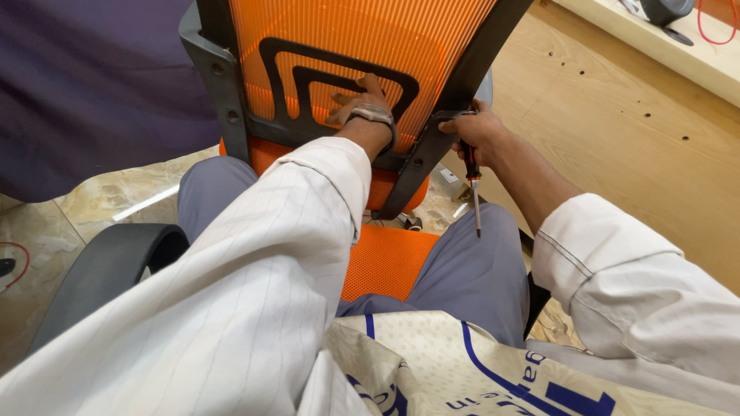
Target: The person uses a screwdriver to tighten screws on the back of an orange office chair. The person holds the chair steady with one hand while turning the screwdriver with the other to secure the frame.
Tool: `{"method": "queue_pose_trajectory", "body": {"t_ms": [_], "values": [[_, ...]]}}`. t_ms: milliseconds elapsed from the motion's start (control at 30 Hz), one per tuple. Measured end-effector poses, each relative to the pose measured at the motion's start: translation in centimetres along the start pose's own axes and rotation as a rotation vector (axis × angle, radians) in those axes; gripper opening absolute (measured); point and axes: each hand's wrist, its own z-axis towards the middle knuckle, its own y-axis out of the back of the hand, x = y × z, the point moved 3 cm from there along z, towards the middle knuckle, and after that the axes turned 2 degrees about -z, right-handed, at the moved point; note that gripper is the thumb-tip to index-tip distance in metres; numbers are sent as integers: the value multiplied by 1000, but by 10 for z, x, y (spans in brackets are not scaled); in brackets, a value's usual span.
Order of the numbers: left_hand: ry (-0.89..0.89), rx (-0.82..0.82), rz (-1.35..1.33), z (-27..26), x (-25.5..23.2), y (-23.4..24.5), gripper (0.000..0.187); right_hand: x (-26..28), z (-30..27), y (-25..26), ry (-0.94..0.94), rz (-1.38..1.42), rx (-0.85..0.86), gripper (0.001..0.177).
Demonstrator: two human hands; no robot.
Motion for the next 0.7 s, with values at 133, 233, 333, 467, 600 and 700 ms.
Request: {"method": "queue_pose_trajectory", "body": {"t_ms": [133, 233, 333, 467, 600, 700], "values": [[-278, 198, 87, -4, -48, -26, 92, -14, -8, 22, 29, 320, -8, 40], [-518, 307, 28, -12, -82, -49, 83, -15, -31, 44, 242, 469, 13, 28], [-619, 251, -216, -20, -106, -67, 75, -11, -62, 63, 446, 665, 147, 24], [-489, 185, -333, -25, -109, -74, 49, -10, -105, 61, 701, 470, 218, 21], [-423, 208, -196, -34, -91, -64, 54, -9, -124, 61, 639, -98, 145, 26], [-390, 211, -124, -43, -79, -61, 60, -10, -128, 58, 644, -310, 124, 33]]}}
